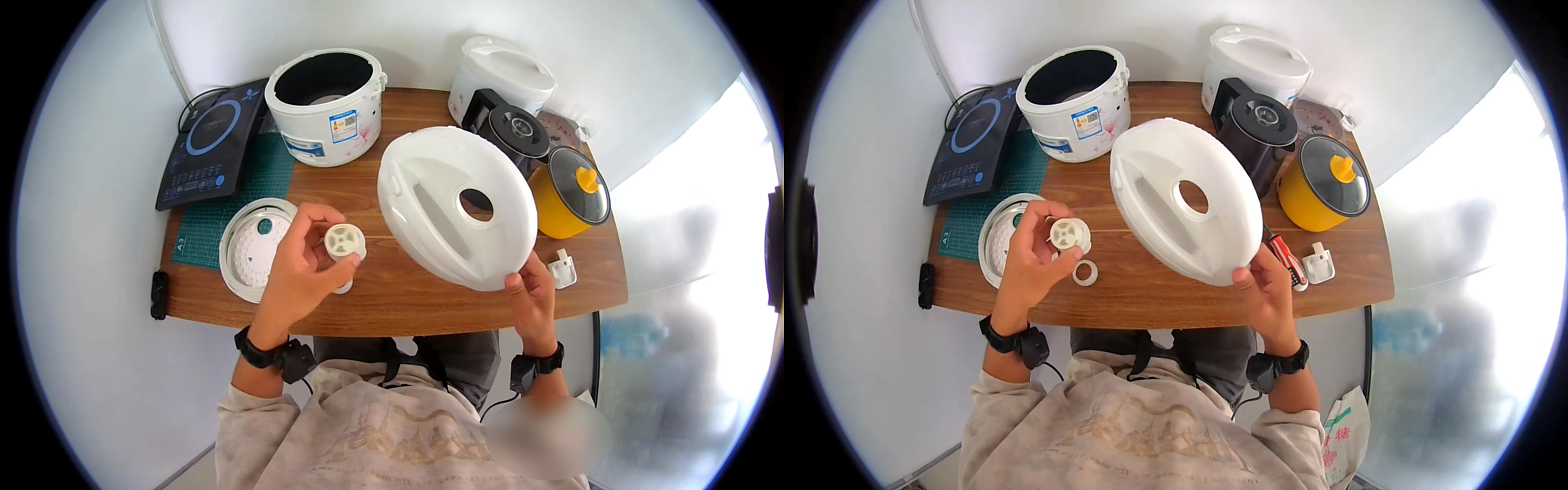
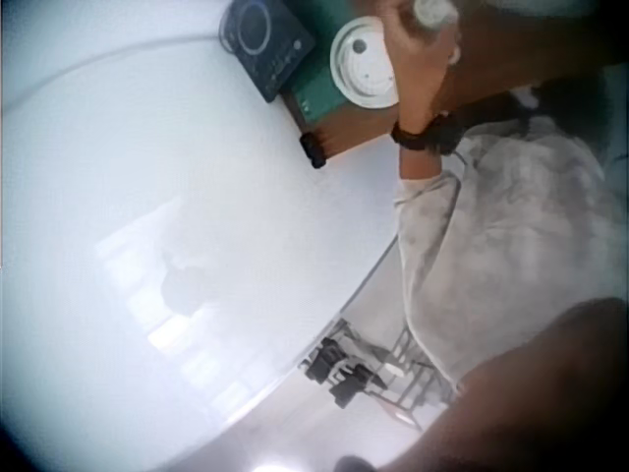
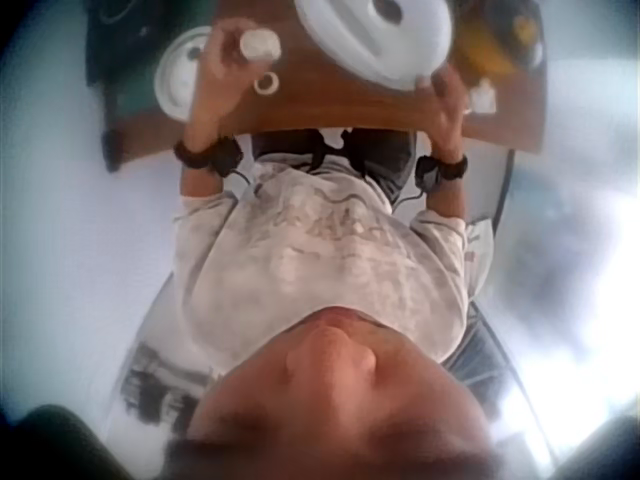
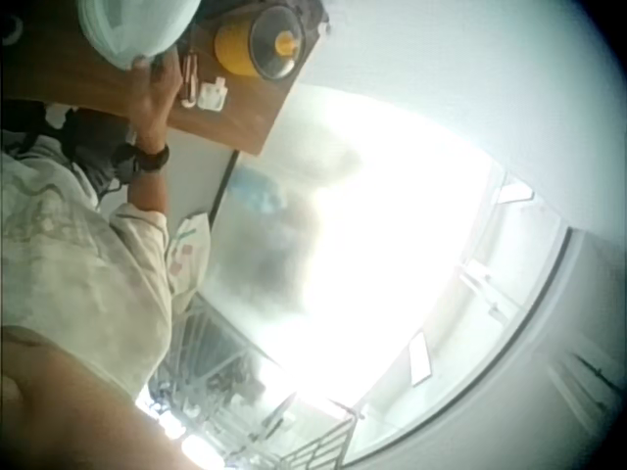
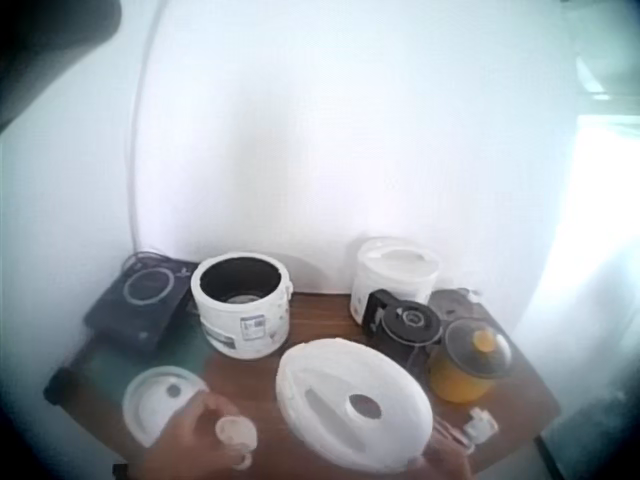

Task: The person assembles a white plastic appliance lid by inserting a small white cylindrical component into a central hole and securing it with screws using a screwdriver. The person then places a small circular part into the center of the lid.

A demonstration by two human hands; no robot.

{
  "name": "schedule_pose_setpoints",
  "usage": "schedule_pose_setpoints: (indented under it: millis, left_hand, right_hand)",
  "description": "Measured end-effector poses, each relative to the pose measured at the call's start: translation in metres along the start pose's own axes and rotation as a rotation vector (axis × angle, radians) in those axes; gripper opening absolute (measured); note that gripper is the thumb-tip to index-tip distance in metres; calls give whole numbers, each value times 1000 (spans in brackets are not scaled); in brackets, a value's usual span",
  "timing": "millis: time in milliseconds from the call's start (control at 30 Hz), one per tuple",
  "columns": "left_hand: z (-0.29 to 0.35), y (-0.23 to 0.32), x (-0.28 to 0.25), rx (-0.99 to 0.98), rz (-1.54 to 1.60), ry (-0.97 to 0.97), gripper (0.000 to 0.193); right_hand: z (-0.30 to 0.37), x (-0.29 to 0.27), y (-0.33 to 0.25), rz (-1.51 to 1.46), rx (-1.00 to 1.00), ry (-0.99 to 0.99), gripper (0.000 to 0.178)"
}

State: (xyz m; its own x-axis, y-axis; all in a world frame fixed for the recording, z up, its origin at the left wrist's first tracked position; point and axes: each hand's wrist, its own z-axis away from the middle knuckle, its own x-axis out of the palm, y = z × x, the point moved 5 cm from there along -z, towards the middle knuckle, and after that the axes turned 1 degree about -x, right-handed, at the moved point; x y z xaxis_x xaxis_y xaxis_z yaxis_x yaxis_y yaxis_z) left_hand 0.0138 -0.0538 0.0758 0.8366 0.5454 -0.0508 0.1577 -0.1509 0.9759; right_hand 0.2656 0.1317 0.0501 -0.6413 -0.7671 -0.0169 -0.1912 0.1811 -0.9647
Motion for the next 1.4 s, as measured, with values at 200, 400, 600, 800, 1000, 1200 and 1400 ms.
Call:
schedule_pose_setpoints:
  millis: [200, 400, 600, 800, 1000, 1200, 1400]
  left_hand:
    - [0, 37, 32, 97, -140, -40, 44]
    - [-13, 59, 53, 479, -643, -59, 45]
    - [-18, 56, 69, 441, -669, -98, 49]
    - [-23, 48, 74, 453, -591, -66, 53]
    - [-25, 56, 78, 555, -638, -57, 52]
    - [-25, 52, 83, 493, -620, -74, 47]
    - [-25, 49, 86, 517, -650, -37, 49]
  right_hand:
    - [0, 5, 8, -122, 59, -15, 59]
    - [2, 10, 15, -192, 102, -20, 56]
    - [6, 8, 17, -191, 83, -12, 53]
    - [6, 14, 11, -190, 78, -40, 48]
    - [7, 16, 11, -160, 74, -56, 43]
    - [9, 23, 8, -123, 79, -96, 42]
    - [7, 25, 5, -122, 65, -92, 42]
